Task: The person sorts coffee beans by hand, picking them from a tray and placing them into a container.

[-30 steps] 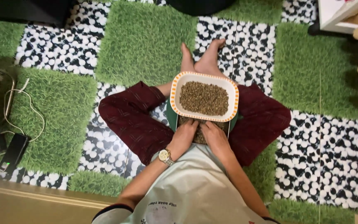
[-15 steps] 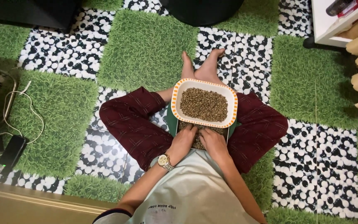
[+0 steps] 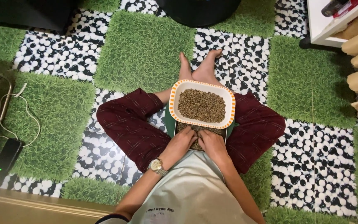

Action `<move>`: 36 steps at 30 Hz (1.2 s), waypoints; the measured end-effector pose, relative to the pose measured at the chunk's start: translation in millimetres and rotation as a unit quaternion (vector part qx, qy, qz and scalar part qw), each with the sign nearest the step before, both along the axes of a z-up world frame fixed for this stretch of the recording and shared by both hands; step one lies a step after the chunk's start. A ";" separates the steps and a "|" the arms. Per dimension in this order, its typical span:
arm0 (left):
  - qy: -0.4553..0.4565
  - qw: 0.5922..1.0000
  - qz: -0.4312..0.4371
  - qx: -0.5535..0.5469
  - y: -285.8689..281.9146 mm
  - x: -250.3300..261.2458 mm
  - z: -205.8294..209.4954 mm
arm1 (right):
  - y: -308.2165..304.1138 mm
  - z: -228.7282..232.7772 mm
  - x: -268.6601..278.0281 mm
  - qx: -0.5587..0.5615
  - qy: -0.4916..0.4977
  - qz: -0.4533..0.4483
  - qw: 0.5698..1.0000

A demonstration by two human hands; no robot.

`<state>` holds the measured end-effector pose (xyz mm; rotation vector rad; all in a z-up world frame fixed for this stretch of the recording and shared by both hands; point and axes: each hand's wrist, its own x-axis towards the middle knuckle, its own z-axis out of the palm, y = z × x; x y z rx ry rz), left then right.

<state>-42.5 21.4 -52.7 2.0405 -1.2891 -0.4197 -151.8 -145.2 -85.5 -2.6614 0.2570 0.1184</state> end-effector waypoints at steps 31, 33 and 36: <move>0.058 0.964 0.014 -0.259 -47.0 41.0 63.2 | -24.1 44.9 35.0 0.363 -0.240 -0.162 0.886; 0.025 0.965 0.035 -0.257 -50.8 43.4 51.1 | -22.9 44.0 39.2 0.391 -0.258 -0.153 0.870; -0.016 0.970 0.048 -0.239 -51.1 43.2 47.5 | -21.5 44.4 39.1 0.389 -0.256 -0.145 0.873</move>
